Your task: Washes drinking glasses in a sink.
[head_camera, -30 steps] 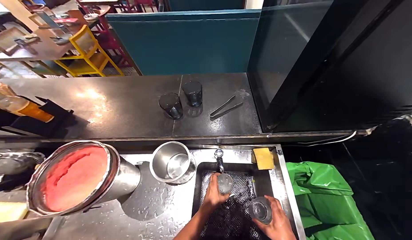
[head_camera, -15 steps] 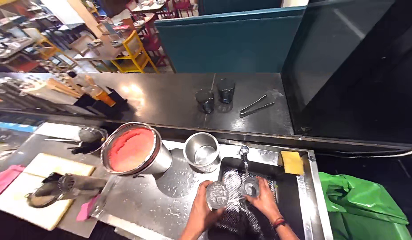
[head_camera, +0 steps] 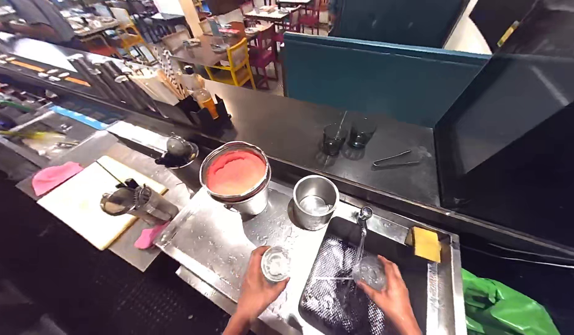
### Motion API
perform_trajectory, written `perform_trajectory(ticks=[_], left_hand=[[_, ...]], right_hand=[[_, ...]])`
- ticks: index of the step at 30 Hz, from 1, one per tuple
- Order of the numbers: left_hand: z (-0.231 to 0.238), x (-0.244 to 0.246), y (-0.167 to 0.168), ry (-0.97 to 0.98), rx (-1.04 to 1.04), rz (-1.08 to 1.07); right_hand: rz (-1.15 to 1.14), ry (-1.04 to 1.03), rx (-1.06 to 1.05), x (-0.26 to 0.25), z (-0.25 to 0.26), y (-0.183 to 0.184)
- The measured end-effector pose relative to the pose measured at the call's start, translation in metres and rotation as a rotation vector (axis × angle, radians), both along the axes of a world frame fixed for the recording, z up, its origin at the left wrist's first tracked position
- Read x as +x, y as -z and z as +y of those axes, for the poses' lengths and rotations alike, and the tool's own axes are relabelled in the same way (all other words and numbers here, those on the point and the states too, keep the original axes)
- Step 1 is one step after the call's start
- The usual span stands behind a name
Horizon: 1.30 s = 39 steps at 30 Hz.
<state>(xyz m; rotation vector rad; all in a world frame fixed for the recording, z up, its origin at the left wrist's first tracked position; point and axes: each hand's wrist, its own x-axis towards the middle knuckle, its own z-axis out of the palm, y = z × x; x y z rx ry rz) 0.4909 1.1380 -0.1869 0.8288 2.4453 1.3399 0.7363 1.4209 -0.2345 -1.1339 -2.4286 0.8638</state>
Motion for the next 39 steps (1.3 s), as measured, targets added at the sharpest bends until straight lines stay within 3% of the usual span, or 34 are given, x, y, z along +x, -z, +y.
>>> perform_trajectory(ticks=[4, 9, 15, 18, 21, 26, 29, 39], left_hand=[[0.038, 0.035, -0.003, 0.152, 0.1, -0.051], [0.094, 0.074, 0.006, 0.315, -0.002, -0.001], [0.132, 0.099, -0.001, 0.487, -0.044, 0.005], [0.137, 0.104, -0.003, 0.529, -0.063, 0.018], [0.136, 0.103, -0.003, 0.528, -0.059, -0.005], [0.136, 0.095, 0.003, 0.511, -0.031, -0.081], [0.148, 0.089, 0.014, 0.482, -0.047, -0.129], [0.237, 0.069, 0.077, 0.419, -0.41, -0.176]], right_hand=[[0.038, -0.115, 0.139, 0.034, 0.001, -0.053], [-0.002, -0.286, 0.311, 0.044, 0.004, -0.123], [-0.407, -0.486, 0.3, 0.021, -0.004, -0.171], [-0.532, -0.51, 0.297, 0.015, -0.006, -0.171], [-0.505, -0.452, 0.274, 0.024, -0.002, -0.163], [-0.136, -0.254, 0.166, 0.055, 0.005, -0.117], [-0.041, -0.134, 0.106, 0.068, 0.0, -0.099], [-0.109, 0.032, -0.042, 0.113, -0.003, -0.081]])
